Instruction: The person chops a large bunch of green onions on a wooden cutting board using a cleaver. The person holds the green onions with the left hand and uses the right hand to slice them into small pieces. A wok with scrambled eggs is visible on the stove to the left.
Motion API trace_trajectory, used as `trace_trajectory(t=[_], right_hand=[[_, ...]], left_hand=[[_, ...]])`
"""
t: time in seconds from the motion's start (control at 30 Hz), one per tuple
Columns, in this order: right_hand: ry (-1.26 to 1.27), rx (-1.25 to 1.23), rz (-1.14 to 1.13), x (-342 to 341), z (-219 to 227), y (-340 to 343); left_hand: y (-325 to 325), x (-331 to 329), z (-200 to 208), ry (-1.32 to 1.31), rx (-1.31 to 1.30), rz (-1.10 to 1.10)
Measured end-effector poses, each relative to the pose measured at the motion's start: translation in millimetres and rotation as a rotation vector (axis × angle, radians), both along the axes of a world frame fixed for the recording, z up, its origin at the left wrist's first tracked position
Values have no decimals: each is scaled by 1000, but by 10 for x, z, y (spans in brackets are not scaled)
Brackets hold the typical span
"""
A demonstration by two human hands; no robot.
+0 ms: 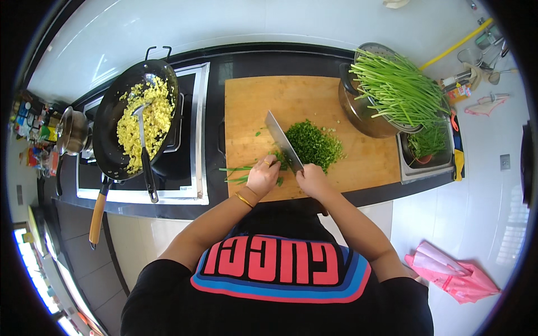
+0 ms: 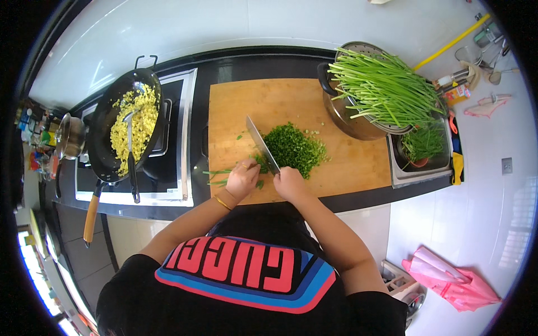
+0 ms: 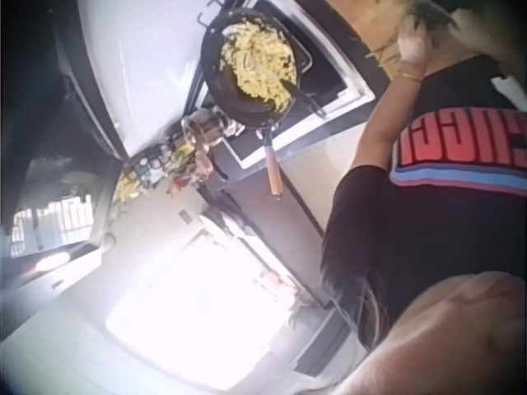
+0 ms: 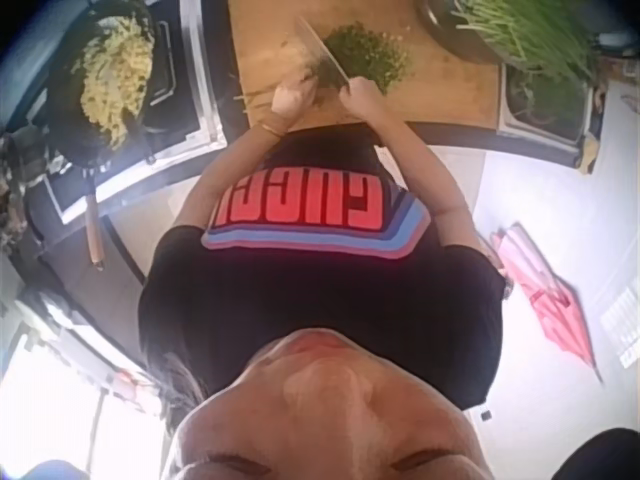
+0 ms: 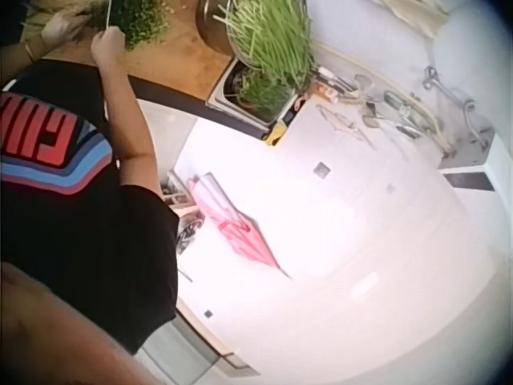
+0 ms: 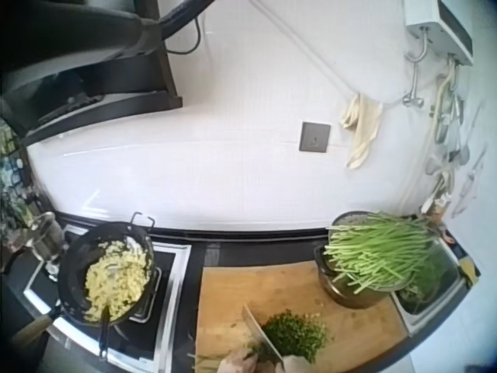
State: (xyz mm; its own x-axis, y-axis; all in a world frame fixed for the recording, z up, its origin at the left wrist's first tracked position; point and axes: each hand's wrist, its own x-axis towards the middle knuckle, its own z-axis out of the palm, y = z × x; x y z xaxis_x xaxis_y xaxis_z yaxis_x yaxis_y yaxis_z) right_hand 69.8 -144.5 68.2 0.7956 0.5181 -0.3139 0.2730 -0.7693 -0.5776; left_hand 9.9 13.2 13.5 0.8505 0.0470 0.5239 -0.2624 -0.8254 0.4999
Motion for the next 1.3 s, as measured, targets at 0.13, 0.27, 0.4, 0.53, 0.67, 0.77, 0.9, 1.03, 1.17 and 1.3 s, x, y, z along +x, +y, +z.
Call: trace_trajectory(t=[0.13,0.27,0.4,0.53,0.67,0.77,0.9,1.03,1.17,1.3], right_hand=[[-3,-56,33,-122,415,-119],[35,-165,69,-240,451,-245],[17,-195,111,-278,349,-307],[6,-204,138,-277,311,-291],[1,-187,105,-323,248,-265],[38,-143,70,-305,284,-279],[79,-168,99,-252,307,-279],[52,-225,145,-233,220,-224],[-38,-143,49,-226,-38,29],[-57,55,4,-49,-158,55]], left_hand=[[-17,-25,-12,37,-49,48],[-8,-20,-44,78,-100,80],[5,-4,-61,102,-69,84],[9,-11,-87,101,-93,82],[14,-1,-101,66,-93,65],[20,17,-117,58,-100,57],[9,1,-112,49,-93,77],[12,-10,-99,22,-56,48],[15,12,-89,2,-36,14],[31,18,-102,-2,-27,20]])
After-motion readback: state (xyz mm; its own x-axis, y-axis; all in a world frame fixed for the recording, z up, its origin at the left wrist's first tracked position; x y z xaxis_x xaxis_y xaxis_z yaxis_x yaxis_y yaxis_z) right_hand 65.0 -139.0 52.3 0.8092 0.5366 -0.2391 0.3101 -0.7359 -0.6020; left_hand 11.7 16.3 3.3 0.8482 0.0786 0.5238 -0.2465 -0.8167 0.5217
